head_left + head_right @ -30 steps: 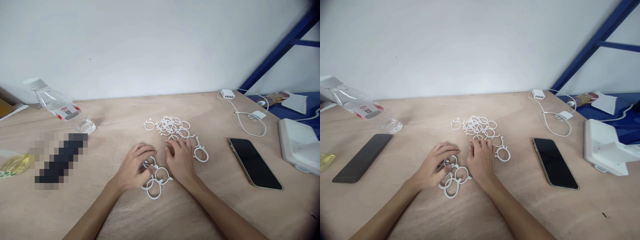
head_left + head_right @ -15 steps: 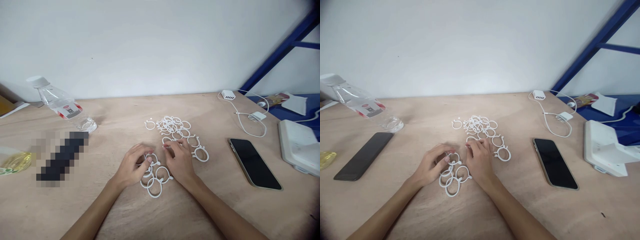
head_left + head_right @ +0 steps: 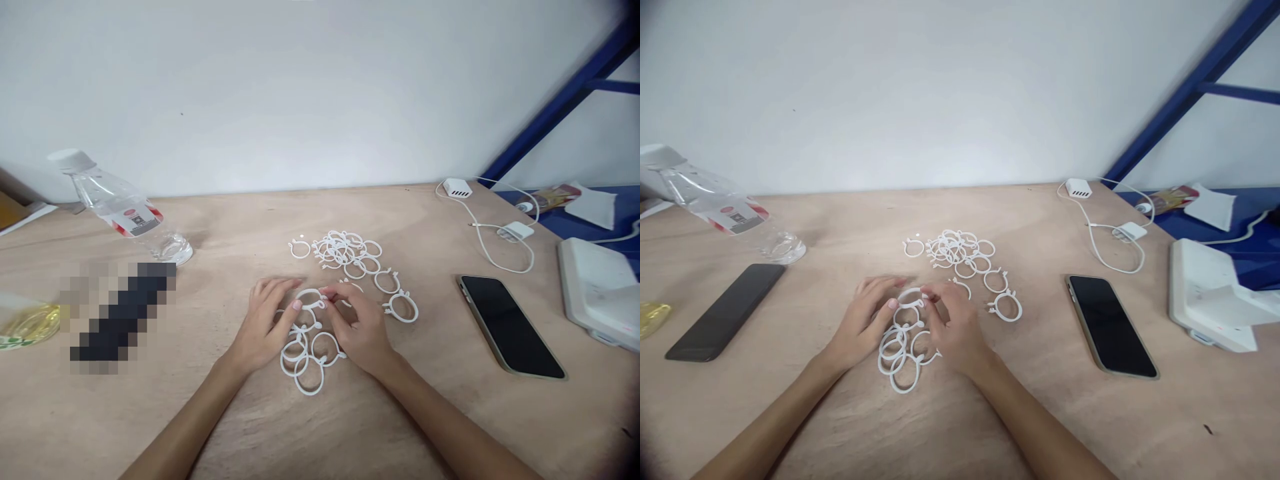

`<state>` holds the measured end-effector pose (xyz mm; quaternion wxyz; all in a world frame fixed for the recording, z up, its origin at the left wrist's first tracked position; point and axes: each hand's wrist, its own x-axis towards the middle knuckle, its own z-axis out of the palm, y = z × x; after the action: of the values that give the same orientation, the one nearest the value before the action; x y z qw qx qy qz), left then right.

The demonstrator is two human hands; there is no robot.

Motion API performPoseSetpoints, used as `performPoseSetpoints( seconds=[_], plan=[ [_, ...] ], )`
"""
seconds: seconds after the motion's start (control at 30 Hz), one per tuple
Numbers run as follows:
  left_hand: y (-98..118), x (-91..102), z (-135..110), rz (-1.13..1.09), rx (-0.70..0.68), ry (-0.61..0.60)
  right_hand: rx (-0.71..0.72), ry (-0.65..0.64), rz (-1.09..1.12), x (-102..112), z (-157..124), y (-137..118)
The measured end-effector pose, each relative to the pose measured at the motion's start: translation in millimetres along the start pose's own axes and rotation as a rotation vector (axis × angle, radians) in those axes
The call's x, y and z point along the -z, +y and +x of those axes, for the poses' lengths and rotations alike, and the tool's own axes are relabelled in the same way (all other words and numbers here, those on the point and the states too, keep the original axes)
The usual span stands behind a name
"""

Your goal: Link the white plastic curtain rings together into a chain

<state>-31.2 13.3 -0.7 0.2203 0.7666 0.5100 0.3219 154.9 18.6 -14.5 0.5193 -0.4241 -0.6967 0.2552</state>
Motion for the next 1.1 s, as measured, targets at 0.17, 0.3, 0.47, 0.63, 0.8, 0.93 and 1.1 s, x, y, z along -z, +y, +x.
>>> performPoseSetpoints(
  seconds=[0.17,0.3,0.47,0.63,0.8,0.93,1.1],
  plan=[
    [4,3.1,-1,0.084,-0.026,-0.147,-0.253,0.004,0.343,0,0,5],
    [6,4.5,-1,0.068,-0.061,-0.197,-0.289,-0.031,0.432,2,2,2],
    [6,4.5,-1,0.007,-0.035,-0.196,-0.281,-0.028,0.391,3,2,-1],
    [6,4.0,-1,0.048,-0.064,-0.207,-0.29,-0.023,0.416,3,2,-1],
    [7,4.7,-1,0.034,-0.101,-0.232,-0.3,-0.038,0.394,3,3,-2],
    [6,5.3,1,-0.039,-0.078,-0.19,-0.287,-0.065,0.322,4,4,-3],
    [5,5.1,3,-0.067,-0.072,-0.198,-0.243,-0.142,0.167,7,7,-8]
  ],
)
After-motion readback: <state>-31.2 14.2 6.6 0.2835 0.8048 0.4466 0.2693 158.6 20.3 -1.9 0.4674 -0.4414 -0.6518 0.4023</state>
